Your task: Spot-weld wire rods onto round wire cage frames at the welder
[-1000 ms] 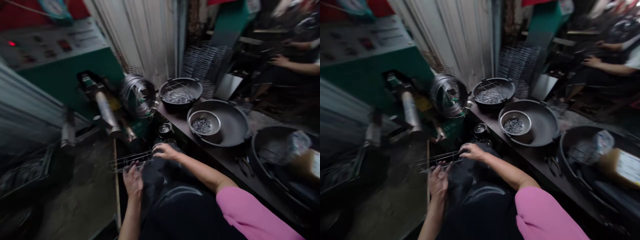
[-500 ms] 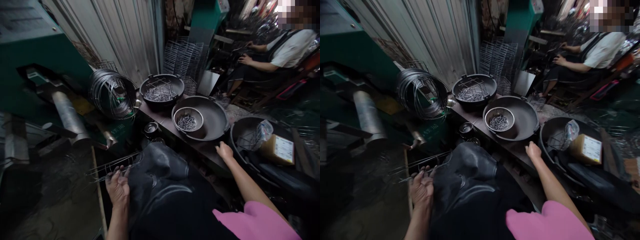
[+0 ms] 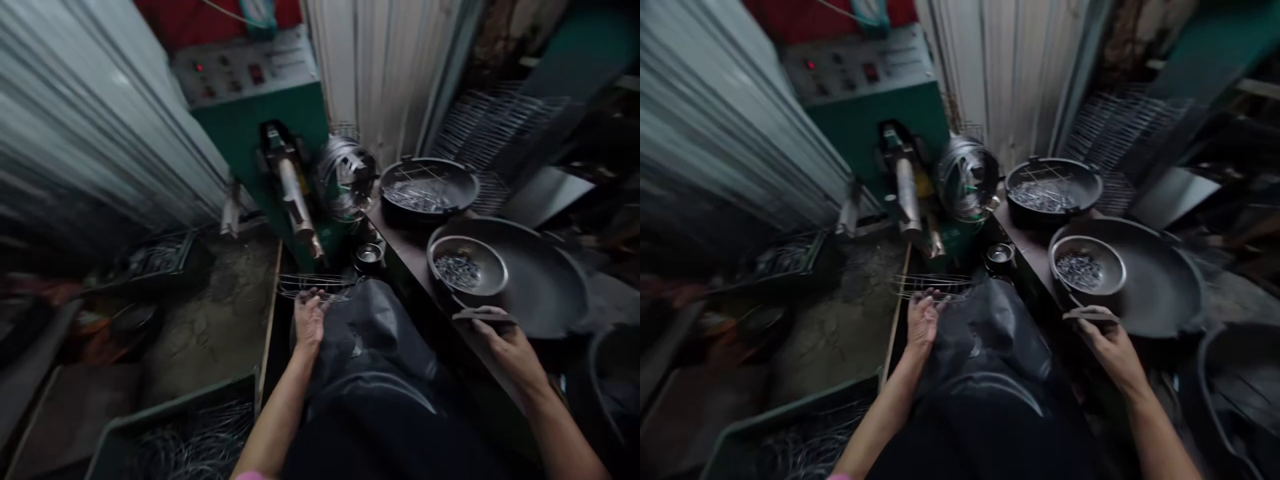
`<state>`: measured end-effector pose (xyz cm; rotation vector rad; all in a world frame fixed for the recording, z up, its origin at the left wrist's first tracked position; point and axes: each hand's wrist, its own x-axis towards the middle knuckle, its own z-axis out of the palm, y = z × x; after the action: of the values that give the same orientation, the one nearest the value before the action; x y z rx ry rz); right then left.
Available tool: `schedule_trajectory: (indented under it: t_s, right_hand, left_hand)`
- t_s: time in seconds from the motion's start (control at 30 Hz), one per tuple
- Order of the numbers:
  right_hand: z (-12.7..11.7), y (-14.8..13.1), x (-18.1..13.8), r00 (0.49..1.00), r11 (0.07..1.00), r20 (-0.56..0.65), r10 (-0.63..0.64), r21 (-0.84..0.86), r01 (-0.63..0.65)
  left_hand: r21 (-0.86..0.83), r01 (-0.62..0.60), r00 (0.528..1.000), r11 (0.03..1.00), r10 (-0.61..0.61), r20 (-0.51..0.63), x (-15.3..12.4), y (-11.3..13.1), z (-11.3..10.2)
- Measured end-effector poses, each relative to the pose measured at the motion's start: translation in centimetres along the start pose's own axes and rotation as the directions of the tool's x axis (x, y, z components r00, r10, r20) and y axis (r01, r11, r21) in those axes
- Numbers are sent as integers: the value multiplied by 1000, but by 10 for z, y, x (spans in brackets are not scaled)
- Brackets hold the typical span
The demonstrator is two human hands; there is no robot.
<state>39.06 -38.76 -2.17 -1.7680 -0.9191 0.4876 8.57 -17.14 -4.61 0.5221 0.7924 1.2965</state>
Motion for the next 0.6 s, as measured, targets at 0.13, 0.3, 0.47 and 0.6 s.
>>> schedule_trajectory:
  t_s: [0.13, 0.3, 0.47, 0.6]
  right_hand:
    - [102, -78, 40, 959, 939, 71, -274, 237, 251]
    - [189, -108, 68, 729, 750, 198, -655, 283, 597]
    - [216, -95, 68, 469, 511, 221, -855, 204, 835]
    - [221, -92, 64, 419, 470, 261, -870, 180, 864]
  left_hand:
    - [-55, 0, 1000, 998, 2, 20, -5, 4, 13]
    - [-61, -50, 999, 997, 50, -12, -7, 11, 22]
    - [-52, -102, 990, 993, 97, -100, 0, 12, 27]
    - [-74, -126, 980, 989, 112, -164, 3, 7, 27]
